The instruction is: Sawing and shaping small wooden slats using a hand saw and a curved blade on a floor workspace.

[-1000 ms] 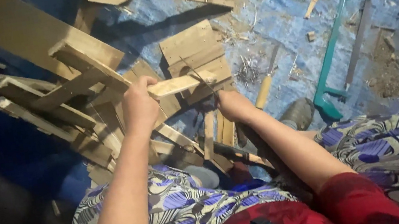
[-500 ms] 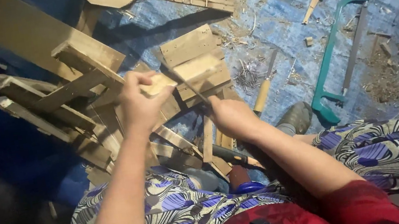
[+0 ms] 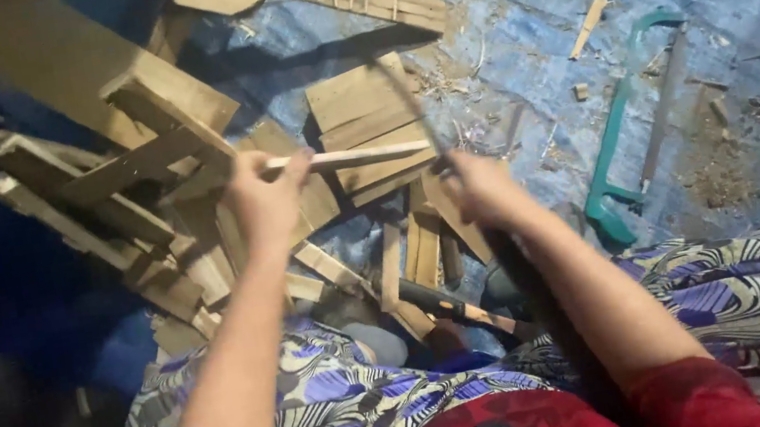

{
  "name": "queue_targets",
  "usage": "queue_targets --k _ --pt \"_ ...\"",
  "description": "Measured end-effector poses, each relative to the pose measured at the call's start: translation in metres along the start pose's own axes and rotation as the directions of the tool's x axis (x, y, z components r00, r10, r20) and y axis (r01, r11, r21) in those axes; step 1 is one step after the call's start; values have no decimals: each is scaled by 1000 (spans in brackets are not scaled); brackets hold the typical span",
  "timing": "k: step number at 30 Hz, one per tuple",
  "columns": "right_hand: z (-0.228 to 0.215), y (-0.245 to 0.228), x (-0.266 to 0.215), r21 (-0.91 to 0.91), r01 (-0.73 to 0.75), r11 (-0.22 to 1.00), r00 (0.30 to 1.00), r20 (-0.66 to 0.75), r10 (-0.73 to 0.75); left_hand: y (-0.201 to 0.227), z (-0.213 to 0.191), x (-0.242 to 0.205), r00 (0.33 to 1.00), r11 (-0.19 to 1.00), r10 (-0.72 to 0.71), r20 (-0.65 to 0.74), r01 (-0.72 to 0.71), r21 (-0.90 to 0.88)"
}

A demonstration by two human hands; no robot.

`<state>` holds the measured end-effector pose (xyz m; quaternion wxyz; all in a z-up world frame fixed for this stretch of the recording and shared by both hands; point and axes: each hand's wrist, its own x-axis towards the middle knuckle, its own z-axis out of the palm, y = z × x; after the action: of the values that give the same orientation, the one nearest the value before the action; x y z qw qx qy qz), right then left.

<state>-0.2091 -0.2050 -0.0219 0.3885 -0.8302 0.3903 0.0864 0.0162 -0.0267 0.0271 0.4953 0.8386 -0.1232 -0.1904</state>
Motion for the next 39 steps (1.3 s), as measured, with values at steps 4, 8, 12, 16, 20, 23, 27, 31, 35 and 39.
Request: queue_targets --k 4,8,12,16,20,23,27,31,35,39 --pt "61 0 11 -132 111 985 982 166 -88 -29 8 5 994 958 -83 71 60 280" --pt "59 -44 -18 -231 162 959 966 236 -106 -6 -11 -5 972 855 -53 230 -74 513" --pt "70 -55 -28 -289 265 920 948 251 -194 -46 5 -6 965 751 -111 236 -74 656" --pt "87 12 27 -190 166 968 969 211 -125 -33 1 -22 949 858 -144 280 -22 514" --pt "52 -4 25 -148 -21 989 971 232 55 -21 1 -27 941 860 -139 309 -40 508" --pt "38 -46 0 -119 63 991 972 232 -33 -23 3 -27 942 872 -150 300 -17 489" --pt "38 -67 -14 -95 157 983 963 235 -131 -10 -2 -24 926 833 -93 365 -128 539" --pt "57 -11 24 -182 22 983 969 247 24 -5 -7 -31 876 832 -167 452 -121 541" --pt "74 13 32 -196 -2 981 975 217 45 -9 7 -35 829 912 -296 475 97 399" --pt "53 -45 -7 -188 68 980 971 239 -21 -33 19 -24 871 930 -259 417 108 352"
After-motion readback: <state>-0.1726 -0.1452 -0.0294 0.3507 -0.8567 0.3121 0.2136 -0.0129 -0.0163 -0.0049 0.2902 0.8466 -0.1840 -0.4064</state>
